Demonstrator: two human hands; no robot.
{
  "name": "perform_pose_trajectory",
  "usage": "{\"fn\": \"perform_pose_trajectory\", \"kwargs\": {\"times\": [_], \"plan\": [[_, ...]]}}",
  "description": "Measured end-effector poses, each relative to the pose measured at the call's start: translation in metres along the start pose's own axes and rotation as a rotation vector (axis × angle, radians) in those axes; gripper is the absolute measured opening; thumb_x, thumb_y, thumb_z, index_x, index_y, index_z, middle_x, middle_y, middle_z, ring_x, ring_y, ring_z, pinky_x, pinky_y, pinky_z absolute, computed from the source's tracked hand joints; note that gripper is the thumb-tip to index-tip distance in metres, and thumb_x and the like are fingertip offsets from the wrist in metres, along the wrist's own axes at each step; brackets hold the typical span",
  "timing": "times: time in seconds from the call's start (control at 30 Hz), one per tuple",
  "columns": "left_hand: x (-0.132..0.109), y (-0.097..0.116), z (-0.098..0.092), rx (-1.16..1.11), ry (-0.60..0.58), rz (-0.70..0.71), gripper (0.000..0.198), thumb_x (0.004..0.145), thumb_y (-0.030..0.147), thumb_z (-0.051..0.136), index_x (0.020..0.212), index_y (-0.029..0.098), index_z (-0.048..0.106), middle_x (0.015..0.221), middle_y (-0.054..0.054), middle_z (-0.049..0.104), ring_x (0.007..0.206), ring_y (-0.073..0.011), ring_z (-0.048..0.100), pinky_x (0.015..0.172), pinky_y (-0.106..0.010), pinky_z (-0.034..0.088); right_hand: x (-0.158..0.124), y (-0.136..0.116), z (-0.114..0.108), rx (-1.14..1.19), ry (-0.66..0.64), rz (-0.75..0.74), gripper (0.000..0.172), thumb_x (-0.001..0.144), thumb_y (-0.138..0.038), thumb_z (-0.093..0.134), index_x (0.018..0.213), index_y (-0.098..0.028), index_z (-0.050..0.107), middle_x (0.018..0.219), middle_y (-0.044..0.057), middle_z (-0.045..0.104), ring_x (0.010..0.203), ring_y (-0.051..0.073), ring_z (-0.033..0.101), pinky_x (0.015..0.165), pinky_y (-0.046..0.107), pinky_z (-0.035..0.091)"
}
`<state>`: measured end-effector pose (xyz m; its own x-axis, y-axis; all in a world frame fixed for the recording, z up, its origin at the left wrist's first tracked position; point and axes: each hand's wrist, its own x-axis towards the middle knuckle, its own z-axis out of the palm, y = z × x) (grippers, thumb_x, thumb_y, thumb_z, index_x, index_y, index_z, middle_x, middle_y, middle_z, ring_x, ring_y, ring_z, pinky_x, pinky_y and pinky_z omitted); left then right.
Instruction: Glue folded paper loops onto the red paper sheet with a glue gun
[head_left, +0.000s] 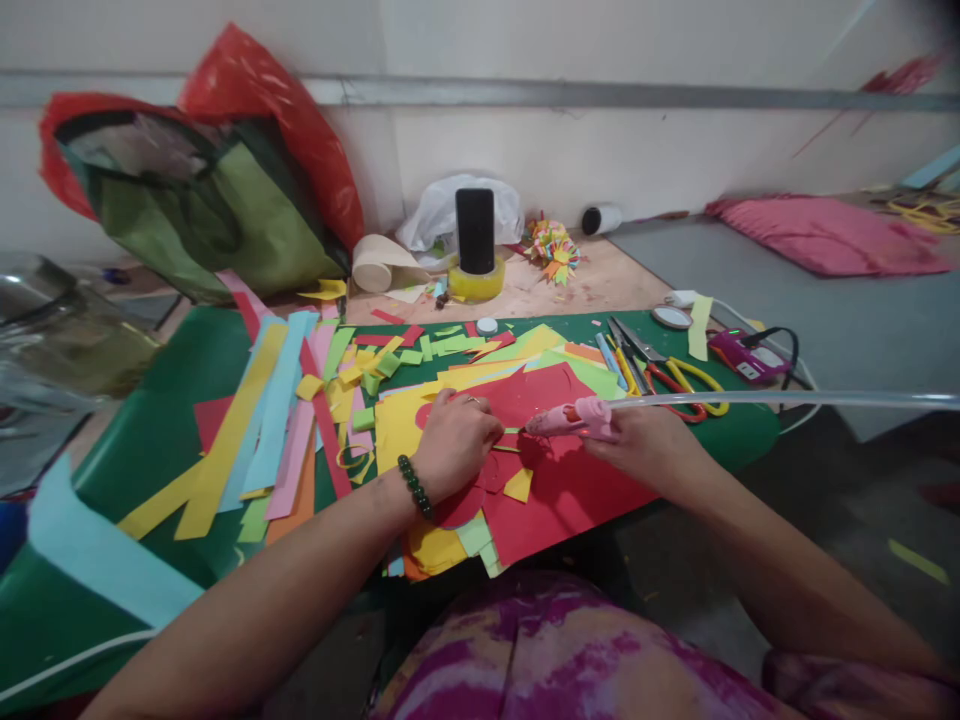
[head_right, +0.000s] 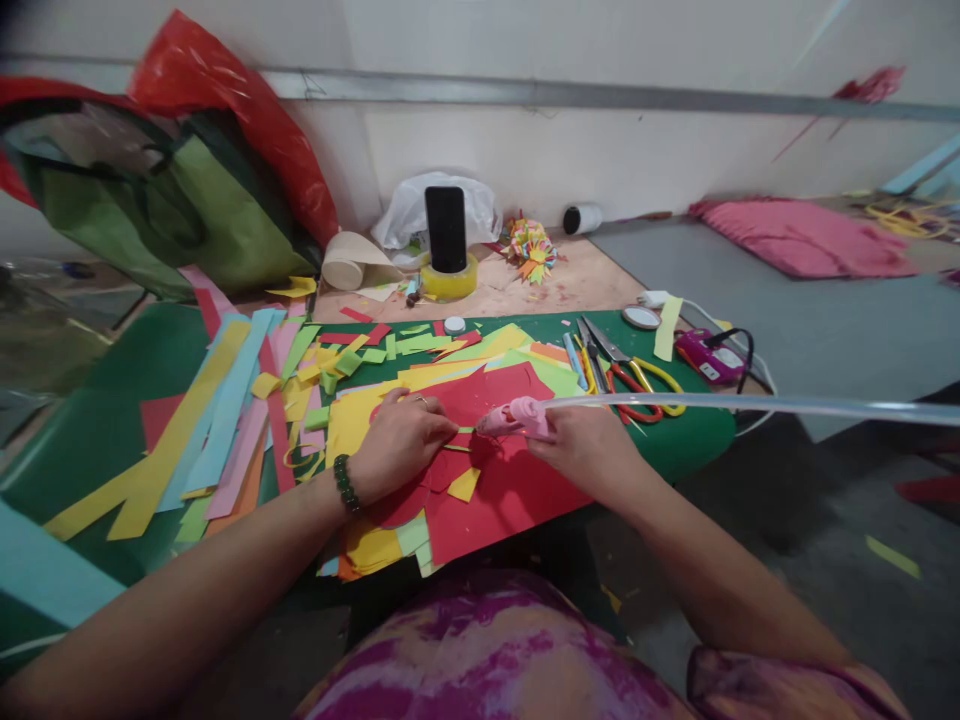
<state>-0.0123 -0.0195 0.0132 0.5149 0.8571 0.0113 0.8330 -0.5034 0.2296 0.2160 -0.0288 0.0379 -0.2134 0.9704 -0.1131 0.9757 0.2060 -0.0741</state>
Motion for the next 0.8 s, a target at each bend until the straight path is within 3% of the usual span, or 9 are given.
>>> {"fn": "perform_pose_trajectory", "kwargs": {"times": [0.23, 0.5, 0.8], "plan": [[-0.0004, -0.0014, 0.0024, -0.013, 0.029, 0.017, 0.03, 0.09, 0.02, 0.05, 0.074, 0.022, 0.075, 0.082, -0.006, 0.069, 0.079, -0.0199, 0.056, 0.084, -0.041, 0.031, 0.0009, -0.0018, 0.0022, 0.068, 0.049, -0.047, 0.019, 0.078, -0.031, 0.057, 0.064, -0.022, 0.066, 0.066, 0.004, 0.069, 0.061, 0.018, 0.06, 0.053, 0.026, 0.03], [-0.0004, -0.0016, 0.0036, 0.002, 0.048, 0.026, 0.032, 0.09, 0.019, 0.049, 0.07, 0.021, 0.074, 0.079, -0.006, 0.068, 0.078, -0.0197, 0.055, 0.084, -0.042, 0.031, -0.0001, 0.0007, -0.0008, -0.015, 0.053, -0.058, 0.02, 0.077, -0.03, 0.055, 0.062, -0.021, 0.065, 0.066, 0.005, 0.07, 0.061, 0.018, 0.061, 0.053, 0.026, 0.031], [-0.0007, -0.0007, 0.0028, 0.006, 0.027, 0.016, 0.031, 0.09, 0.019, 0.05, 0.07, 0.021, 0.074, 0.08, -0.006, 0.068, 0.08, -0.0205, 0.057, 0.085, -0.043, 0.032, -0.0005, 0.0003, -0.0029, -0.035, 0.0, -0.024, 0.019, 0.079, -0.03, 0.055, 0.068, -0.02, 0.067, 0.074, 0.008, 0.073, 0.068, 0.021, 0.065, 0.056, 0.026, 0.034]]}}
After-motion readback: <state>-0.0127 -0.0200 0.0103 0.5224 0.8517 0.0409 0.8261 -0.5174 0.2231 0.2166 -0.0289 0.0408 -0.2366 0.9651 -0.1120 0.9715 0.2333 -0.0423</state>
